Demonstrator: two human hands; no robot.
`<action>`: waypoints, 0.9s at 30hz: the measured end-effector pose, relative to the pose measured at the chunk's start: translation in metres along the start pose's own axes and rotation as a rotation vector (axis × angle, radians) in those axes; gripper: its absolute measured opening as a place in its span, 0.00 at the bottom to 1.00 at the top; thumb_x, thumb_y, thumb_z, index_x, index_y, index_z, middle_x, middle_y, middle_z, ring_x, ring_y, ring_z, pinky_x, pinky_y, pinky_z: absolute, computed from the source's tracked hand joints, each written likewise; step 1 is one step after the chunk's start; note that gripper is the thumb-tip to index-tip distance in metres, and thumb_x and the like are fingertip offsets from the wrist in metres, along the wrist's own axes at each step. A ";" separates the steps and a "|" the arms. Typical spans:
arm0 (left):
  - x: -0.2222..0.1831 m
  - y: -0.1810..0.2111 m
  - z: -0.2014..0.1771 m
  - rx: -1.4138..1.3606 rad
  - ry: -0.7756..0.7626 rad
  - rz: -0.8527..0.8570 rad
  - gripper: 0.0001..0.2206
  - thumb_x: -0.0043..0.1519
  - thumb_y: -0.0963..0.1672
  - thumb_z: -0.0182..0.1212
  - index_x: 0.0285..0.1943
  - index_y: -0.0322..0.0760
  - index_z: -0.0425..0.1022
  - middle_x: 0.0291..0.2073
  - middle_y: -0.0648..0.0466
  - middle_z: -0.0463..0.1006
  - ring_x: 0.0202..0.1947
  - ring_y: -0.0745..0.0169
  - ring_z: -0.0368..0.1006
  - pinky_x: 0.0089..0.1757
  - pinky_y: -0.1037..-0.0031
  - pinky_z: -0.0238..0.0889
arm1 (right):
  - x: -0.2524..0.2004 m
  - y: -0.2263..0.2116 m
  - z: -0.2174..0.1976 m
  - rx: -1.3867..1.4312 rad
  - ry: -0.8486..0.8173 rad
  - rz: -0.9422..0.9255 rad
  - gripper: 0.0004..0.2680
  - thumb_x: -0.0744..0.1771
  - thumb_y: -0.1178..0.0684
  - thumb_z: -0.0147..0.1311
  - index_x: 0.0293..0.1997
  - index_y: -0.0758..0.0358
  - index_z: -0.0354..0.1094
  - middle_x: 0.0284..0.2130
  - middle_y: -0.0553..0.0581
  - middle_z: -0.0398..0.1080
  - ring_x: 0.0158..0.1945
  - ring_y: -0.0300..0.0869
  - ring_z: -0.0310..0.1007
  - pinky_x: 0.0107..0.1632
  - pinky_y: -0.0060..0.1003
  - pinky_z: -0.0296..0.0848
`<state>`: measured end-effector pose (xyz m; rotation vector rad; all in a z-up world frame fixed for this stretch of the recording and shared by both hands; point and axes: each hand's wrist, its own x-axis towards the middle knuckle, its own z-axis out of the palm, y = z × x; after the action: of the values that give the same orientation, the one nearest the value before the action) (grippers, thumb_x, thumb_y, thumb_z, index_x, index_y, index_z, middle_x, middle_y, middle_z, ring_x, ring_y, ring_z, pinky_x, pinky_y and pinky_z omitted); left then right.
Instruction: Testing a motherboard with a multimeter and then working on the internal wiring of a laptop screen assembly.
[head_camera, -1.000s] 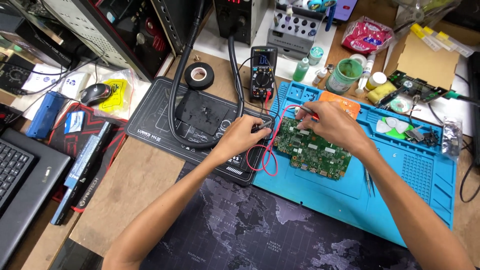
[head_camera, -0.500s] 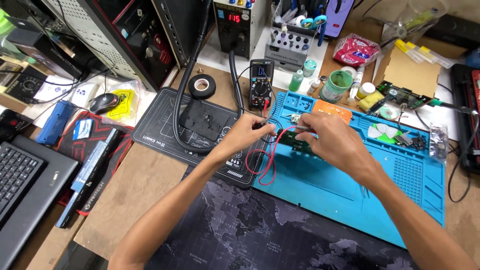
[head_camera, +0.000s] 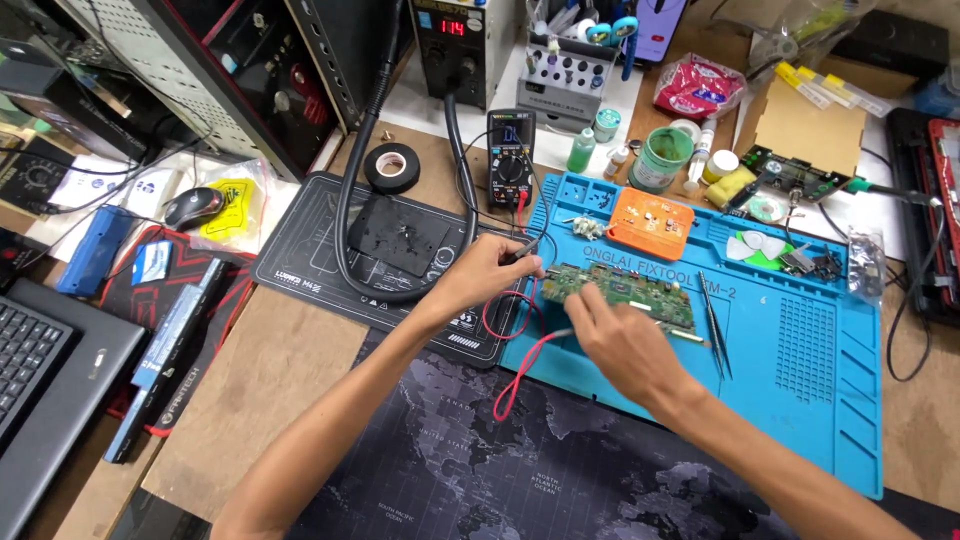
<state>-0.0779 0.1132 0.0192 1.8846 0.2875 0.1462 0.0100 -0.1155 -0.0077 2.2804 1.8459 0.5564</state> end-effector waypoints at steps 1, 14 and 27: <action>0.000 -0.002 0.001 -0.001 -0.004 -0.003 0.10 0.60 0.46 0.63 0.28 0.40 0.83 0.12 0.60 0.68 0.17 0.71 0.61 0.24 0.78 0.51 | -0.002 -0.004 0.002 0.002 -0.004 0.002 0.05 0.68 0.64 0.45 0.44 0.59 0.64 0.36 0.49 0.58 0.16 0.33 0.70 0.20 0.25 0.68; 0.014 0.007 0.027 -0.274 0.036 0.028 0.10 0.67 0.46 0.60 0.36 0.37 0.79 0.15 0.60 0.64 0.14 0.76 0.57 0.20 0.83 0.53 | -0.024 -0.015 0.012 0.366 0.061 0.086 0.07 0.68 0.62 0.49 0.49 0.59 0.67 0.44 0.55 0.66 0.25 0.47 0.78 0.26 0.39 0.79; 0.032 0.002 0.051 -0.600 -0.052 0.118 0.13 0.71 0.41 0.44 0.56 0.29 0.73 0.32 0.52 0.73 0.32 0.62 0.76 0.40 0.73 0.71 | -0.046 0.024 0.027 0.824 0.582 0.289 0.18 0.71 0.48 0.32 0.31 0.58 0.74 0.20 0.45 0.57 0.20 0.36 0.58 0.25 0.36 0.67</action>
<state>-0.0350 0.0747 0.0033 1.3058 0.0797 0.2348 0.0339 -0.1628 -0.0333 3.2239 2.3334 0.6258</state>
